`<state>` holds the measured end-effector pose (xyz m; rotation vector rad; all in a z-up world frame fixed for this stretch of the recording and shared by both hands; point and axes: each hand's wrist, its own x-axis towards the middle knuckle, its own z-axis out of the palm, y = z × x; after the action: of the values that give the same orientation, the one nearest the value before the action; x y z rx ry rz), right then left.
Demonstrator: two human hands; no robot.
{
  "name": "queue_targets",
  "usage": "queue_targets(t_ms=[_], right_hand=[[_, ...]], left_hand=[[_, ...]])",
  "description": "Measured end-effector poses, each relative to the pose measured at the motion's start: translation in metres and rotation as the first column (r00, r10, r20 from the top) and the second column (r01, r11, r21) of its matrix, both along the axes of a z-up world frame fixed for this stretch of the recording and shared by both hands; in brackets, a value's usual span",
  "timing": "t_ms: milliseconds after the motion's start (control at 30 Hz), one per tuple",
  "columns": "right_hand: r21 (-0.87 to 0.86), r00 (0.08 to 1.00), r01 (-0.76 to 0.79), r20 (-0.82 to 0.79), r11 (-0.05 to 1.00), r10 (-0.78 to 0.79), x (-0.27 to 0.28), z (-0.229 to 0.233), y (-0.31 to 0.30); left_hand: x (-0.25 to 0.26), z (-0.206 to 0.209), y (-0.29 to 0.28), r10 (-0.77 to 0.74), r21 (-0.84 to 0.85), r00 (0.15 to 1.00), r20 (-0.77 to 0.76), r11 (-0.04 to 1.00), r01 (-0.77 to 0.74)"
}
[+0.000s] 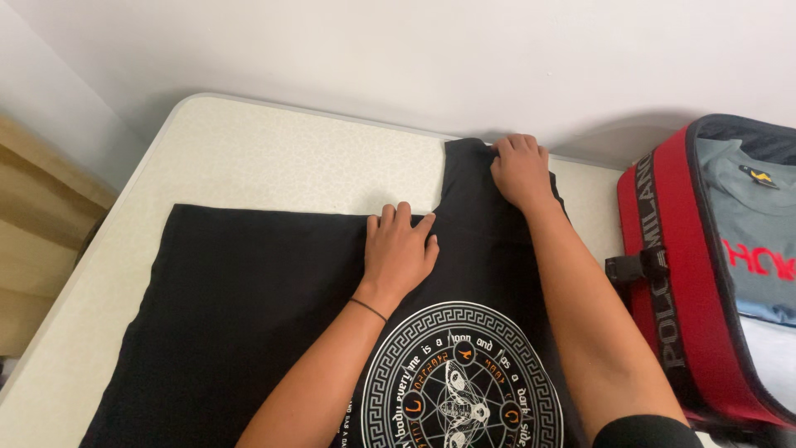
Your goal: The person folds a grey t-shirt on a white table and places it into a red and black suitcase, then picks up a black t-shirt and begins folding it on the same surface.
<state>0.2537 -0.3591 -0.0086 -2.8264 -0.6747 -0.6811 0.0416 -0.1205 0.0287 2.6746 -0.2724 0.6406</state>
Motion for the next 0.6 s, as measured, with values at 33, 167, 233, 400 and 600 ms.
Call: queue_targets(t_ms=[33,167,233,400,600], right_hand=[[0.011,1.0,-0.014,0.003,1.0,0.014,-0.005,0.004,0.001],[0.04,0.994,-0.108,0.019,0.993,0.107,-0.026,0.027,0.004],[0.068,0.987,-0.159,0.024,0.985,0.158,-0.036,0.04,0.003],[0.205,0.987,-0.066,-0.131,0.977,0.094,-0.067,0.068,0.001],[0.209,0.975,-0.075,-0.19,0.975,0.116,-0.138,0.113,0.013]], left_hand=[[0.0,-0.002,0.0,-0.002,-0.002,1.0,0.008,1.0,0.002],[0.005,-0.008,0.006,-0.044,-0.086,0.999,0.026,0.995,0.047],[0.007,-0.011,0.014,-0.096,-0.167,0.994,0.045,0.981,0.102],[0.01,-0.018,0.019,-0.143,-0.166,0.987,0.071,0.974,0.153],[0.009,-0.016,0.014,-0.089,-0.089,0.994,0.06,0.992,0.095]])
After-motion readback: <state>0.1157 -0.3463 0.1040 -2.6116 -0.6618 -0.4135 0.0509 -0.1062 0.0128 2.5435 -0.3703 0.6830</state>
